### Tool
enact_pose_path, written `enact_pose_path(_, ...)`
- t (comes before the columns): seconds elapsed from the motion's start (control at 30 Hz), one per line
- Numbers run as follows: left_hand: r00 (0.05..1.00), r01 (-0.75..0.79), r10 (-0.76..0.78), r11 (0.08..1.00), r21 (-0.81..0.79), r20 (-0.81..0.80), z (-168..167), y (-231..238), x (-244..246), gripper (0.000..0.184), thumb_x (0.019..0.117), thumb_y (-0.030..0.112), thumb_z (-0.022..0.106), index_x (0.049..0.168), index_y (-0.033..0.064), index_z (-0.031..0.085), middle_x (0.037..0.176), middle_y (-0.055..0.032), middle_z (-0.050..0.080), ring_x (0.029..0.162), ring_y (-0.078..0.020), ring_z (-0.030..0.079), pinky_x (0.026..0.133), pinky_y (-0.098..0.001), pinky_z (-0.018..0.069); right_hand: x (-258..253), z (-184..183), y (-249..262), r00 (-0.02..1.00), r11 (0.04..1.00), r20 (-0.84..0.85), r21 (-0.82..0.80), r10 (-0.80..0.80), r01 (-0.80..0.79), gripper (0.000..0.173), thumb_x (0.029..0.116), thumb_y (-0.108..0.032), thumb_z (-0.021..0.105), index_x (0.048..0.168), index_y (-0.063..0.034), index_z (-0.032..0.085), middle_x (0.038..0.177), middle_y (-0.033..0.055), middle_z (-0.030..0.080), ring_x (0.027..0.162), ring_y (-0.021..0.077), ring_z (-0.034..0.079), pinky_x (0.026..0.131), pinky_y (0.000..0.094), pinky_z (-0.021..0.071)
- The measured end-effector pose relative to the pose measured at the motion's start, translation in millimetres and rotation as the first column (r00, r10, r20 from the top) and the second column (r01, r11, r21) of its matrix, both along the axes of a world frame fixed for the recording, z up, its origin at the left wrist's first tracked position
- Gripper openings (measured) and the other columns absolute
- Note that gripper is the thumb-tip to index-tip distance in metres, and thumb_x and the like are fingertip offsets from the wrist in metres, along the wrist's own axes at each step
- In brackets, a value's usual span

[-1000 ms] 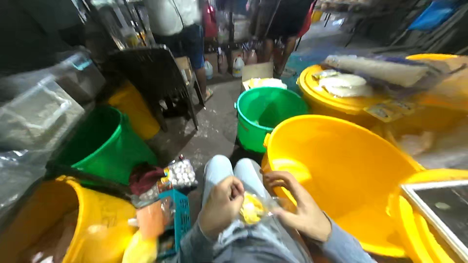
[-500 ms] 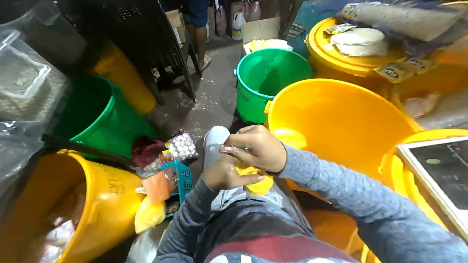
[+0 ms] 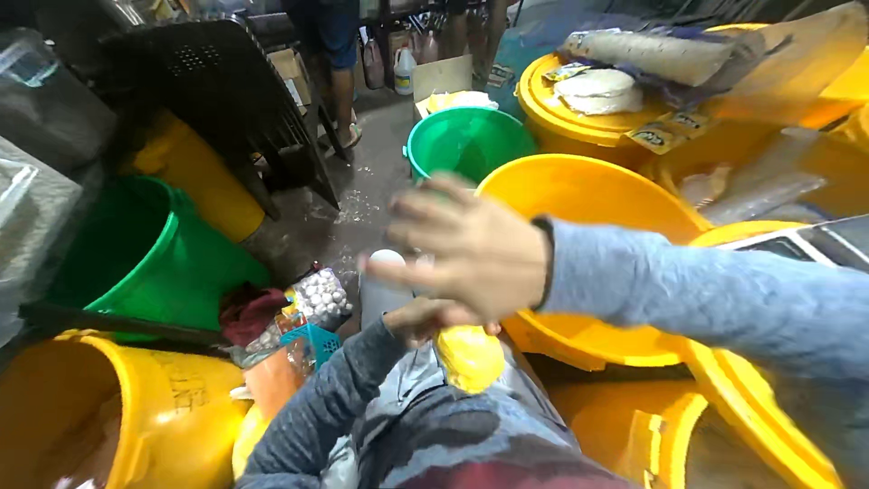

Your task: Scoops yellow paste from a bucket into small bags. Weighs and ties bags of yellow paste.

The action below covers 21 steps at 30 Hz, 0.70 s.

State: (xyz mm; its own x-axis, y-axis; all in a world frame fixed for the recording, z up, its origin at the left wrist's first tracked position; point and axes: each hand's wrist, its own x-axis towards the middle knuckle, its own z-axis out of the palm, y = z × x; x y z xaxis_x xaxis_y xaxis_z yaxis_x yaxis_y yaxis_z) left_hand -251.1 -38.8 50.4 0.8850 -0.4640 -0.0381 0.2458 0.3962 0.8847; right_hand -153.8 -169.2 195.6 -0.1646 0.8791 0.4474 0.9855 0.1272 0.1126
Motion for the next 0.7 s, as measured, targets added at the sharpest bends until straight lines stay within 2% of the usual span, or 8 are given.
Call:
enact_pose_path(0.07, 1.000, -0.014, 0.010, 0.991, 0.136, 0.024, 19.3, 6.4, -17.3, 0.022, 0.0998, 0.010, 0.049, 0.100, 0.0175, 0.070, 0.090, 0.0136, 0.070, 0.085, 0.0041, 0.065, 0.079, -0.0193, 0.0544, -8.6, -39.3, -19.3, 0.993, 0.977, -0.018, -0.179, 0.116, -0.117, 0.073, 0.0949, -0.071, 0.048, 0.151, -0.0239, 0.053, 0.084, 0.0084, 0.074, 0.079, 0.0306, 0.071, 0.110, 0.0657, 0.0412)
enact_pose_path(0.17, 0.982, 0.143, -0.179, 0.914, 0.381, 0.062, 56.4, 2.2, -23.8, 0.022, 0.0998, 0.007, 0.048, 0.096, 0.0095, 0.069, 0.087, 0.0083, 0.066, 0.084, 0.0012, 0.063, 0.080, -0.0214, 0.0535, -16.1, -49.4, -57.4, 0.991, 0.931, -0.124, -0.355, 0.042, -0.083, 0.067, 0.1023, -0.055, 0.050, 0.151, -0.0087, 0.047, 0.051, 0.0043, 0.054, 0.044, 0.0273, 0.059, 0.058, 0.0534, 0.0561)
enact_pose_path(0.27, 0.694, -0.398, -0.294, 0.604, 0.690, 0.657, 65.5, 2.1, -39.6, 0.022, 0.1013, 0.020, 0.057, 0.097, 0.0035, 0.071, 0.101, -0.0057, 0.072, 0.111, -0.0105, 0.065, 0.114, -0.0289, 0.0387, -38.6, -30.6, -85.0, 0.997, 0.958, 0.067, -0.280, -0.049, 0.066, 0.046, 0.1065, -0.018, 0.045, 0.151, -0.0044, 0.046, 0.052, 0.0031, 0.049, 0.043, 0.0236, 0.053, 0.052, 0.0422, 0.0519)
enact_pose_path(0.4, 0.253, -0.842, -0.451, 0.333, 0.424, 0.856, 81.7, 12.5, -49.7, 0.020, 0.1075, 0.021, 0.049, 0.098, 0.0138, 0.065, 0.113, -0.0020, 0.072, 0.130, -0.0191, 0.057, 0.123, -0.0513, 0.0251, -47.3, -15.9, -102.7, 0.950, 0.982, 0.294, -0.123, -0.102, 0.143, 0.027, 0.1028, 0.004, 0.039, 0.118, 0.0056, 0.062, 0.061, 0.0060, 0.055, 0.052, 0.0226, 0.054, 0.069, 0.0428, 0.0540)
enact_pose_path(0.47, 0.233, -0.839, -0.389, 0.383, 0.387, 0.891, 102.8, 16.3, -60.0, 0.015, 0.1056, 0.018, 0.055, 0.106, 0.0139, 0.069, 0.118, 0.0015, 0.073, 0.136, -0.0152, 0.053, 0.126, -0.0471, 0.0193, -43.6, -4.4, -110.2, 0.921, 0.986, 0.352, 0.042, -0.167, 0.162, 0.020, 0.1039, 0.003, 0.041, 0.098, -0.0018, 0.060, 0.070, 0.0067, 0.056, 0.064, 0.0237, 0.056, 0.089, 0.0463, 0.0525)
enact_pose_path(0.57, 0.365, -0.695, -0.064, 0.645, 0.317, 0.929, 134.6, 11.0, -63.9, 0.013, 0.1018, 0.019, 0.063, 0.097, 0.0125, 0.073, 0.109, 0.0079, 0.074, 0.123, -0.0046, 0.058, 0.124, -0.0323, 0.0241, -30.4, -12.8, -108.2, 0.895, 0.862, 0.233, 0.440, -0.380, 0.251, 0.012, 0.1060, -0.010, 0.046, 0.097, -0.0126, 0.054, 0.095, 0.0062, 0.065, 0.098, 0.0222, 0.063, 0.112, 0.0435, 0.0389)
enact_pose_path(0.63, 0.459, -0.662, 0.184, 0.723, 0.196, 0.869, 138.7, 3.5, -44.2, 0.015, 0.1015, 0.022, 0.063, 0.094, 0.0140, 0.072, 0.102, 0.0106, 0.073, 0.110, 0.0002, 0.061, 0.109, -0.0249, 0.0409, 0.2, -41.0, -71.7, 0.943, 0.725, -0.011, 0.637, -0.332, 0.262, 0.009, 0.1066, -0.018, 0.050, 0.099, -0.0155, 0.056, 0.103, 0.0030, 0.065, 0.106, 0.0175, 0.060, 0.114, 0.0388, 0.0336)
enact_pose_path(0.7, 0.386, -0.819, 0.505, 0.573, 0.034, 0.772, 120.0, -6.8, -5.3, 0.014, 0.0976, 0.019, 0.066, 0.090, 0.0140, 0.077, 0.096, 0.0096, 0.075, 0.104, -0.0027, 0.065, 0.098, -0.0255, 0.0502, 33.6, -90.0, -7.0, 0.952, 0.574, -0.279, 0.761, -0.129, 0.301, 0.019, 0.1020, -0.021, 0.057, 0.092, -0.0095, 0.069, 0.094, 0.0057, 0.074, 0.095, 0.0181, 0.067, 0.102, 0.0385, 0.0456)
